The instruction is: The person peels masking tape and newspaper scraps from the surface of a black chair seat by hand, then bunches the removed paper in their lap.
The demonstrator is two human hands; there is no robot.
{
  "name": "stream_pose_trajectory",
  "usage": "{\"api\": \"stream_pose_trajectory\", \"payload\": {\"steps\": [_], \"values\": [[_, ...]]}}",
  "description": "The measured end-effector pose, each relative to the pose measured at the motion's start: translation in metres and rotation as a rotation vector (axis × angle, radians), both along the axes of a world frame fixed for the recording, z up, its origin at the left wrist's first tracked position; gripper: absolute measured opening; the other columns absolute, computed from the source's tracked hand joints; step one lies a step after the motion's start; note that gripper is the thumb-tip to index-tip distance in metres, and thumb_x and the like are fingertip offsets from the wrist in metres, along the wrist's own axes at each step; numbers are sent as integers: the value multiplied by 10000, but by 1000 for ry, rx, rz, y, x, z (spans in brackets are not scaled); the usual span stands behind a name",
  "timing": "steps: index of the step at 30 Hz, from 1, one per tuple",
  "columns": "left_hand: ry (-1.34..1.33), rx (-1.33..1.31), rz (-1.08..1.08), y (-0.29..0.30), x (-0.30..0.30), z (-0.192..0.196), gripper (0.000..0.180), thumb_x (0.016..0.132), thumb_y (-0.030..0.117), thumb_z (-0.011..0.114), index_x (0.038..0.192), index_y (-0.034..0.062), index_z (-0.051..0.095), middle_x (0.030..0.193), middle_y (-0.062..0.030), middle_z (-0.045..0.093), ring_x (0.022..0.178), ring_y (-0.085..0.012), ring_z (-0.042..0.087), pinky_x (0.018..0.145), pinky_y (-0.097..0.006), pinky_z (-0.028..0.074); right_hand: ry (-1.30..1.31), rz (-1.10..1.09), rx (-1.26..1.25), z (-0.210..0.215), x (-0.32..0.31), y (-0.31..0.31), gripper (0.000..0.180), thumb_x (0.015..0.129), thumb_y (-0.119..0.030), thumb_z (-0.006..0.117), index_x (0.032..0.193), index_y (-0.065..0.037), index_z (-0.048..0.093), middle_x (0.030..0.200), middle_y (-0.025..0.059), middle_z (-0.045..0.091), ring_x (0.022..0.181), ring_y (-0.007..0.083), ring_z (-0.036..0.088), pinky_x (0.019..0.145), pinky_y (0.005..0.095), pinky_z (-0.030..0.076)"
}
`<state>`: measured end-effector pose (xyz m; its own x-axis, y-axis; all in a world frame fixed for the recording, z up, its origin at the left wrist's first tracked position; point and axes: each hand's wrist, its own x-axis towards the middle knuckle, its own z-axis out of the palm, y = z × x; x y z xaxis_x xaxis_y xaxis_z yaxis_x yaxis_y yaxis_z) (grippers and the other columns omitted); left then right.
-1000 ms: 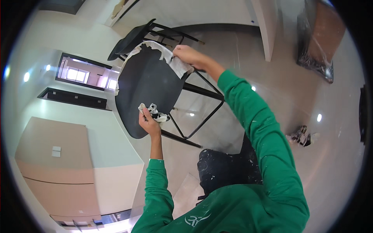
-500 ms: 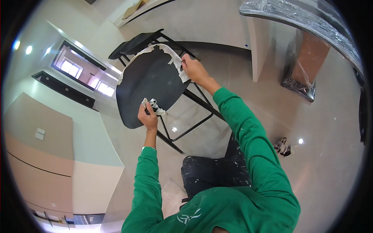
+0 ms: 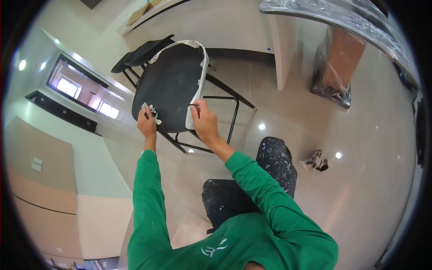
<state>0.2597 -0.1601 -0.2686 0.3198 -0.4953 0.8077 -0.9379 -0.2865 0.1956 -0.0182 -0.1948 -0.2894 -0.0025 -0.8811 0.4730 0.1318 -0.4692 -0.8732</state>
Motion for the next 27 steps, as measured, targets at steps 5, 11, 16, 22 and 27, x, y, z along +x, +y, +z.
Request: {"api": "stream_pose_trajectory", "payload": {"steps": [5,11,16,22,27], "values": [[9,96,85,-7,8,2,360,1071,367,525,1001,48,677,869,-160,698,818,-393,666,705,-472,503,-186,48,7,-4,3,-1,212,1011,-211,658,1140,-72,563,752,189,674,690,403,681,598,464,510],[27,87,16,-14,-3,-10,426,1088,391,482,1101,9,671,951,-225,712,895,-435,666,773,-494,504,-354,19,261,-41,-18,-51,201,1021,-214,631,1138,-66,564,724,203,661,673,427,661,577,446,465],[175,166,-32,8,51,7,504,1096,398,478,1188,-64,658,998,-219,733,873,-352,684,788,-445,512,-308,-59,347,-50,-16,-81,219,1009,-231,625,1147,-68,578,855,201,709,797,440,682,669,505,506],[1028,-170,-410,-50,-57,65,503,1055,512,526,1164,40,661,929,-73,675,785,-186,654,630,-322,515,-279,-257,606,-131,-8,-139,257,985,-242,652,1135,-36,617,1004,216,724,944,437,690,806,483,534],[1006,26,-466,-66,-126,62,538,1037,555,539,1246,64,616,993,-37,640,786,-164,611,630,-301,483,-242,-261,821,-187,23,-105,240,960,-230,671,1111,-46,637,996,220,735,978,425,701,825,490,539]]}}
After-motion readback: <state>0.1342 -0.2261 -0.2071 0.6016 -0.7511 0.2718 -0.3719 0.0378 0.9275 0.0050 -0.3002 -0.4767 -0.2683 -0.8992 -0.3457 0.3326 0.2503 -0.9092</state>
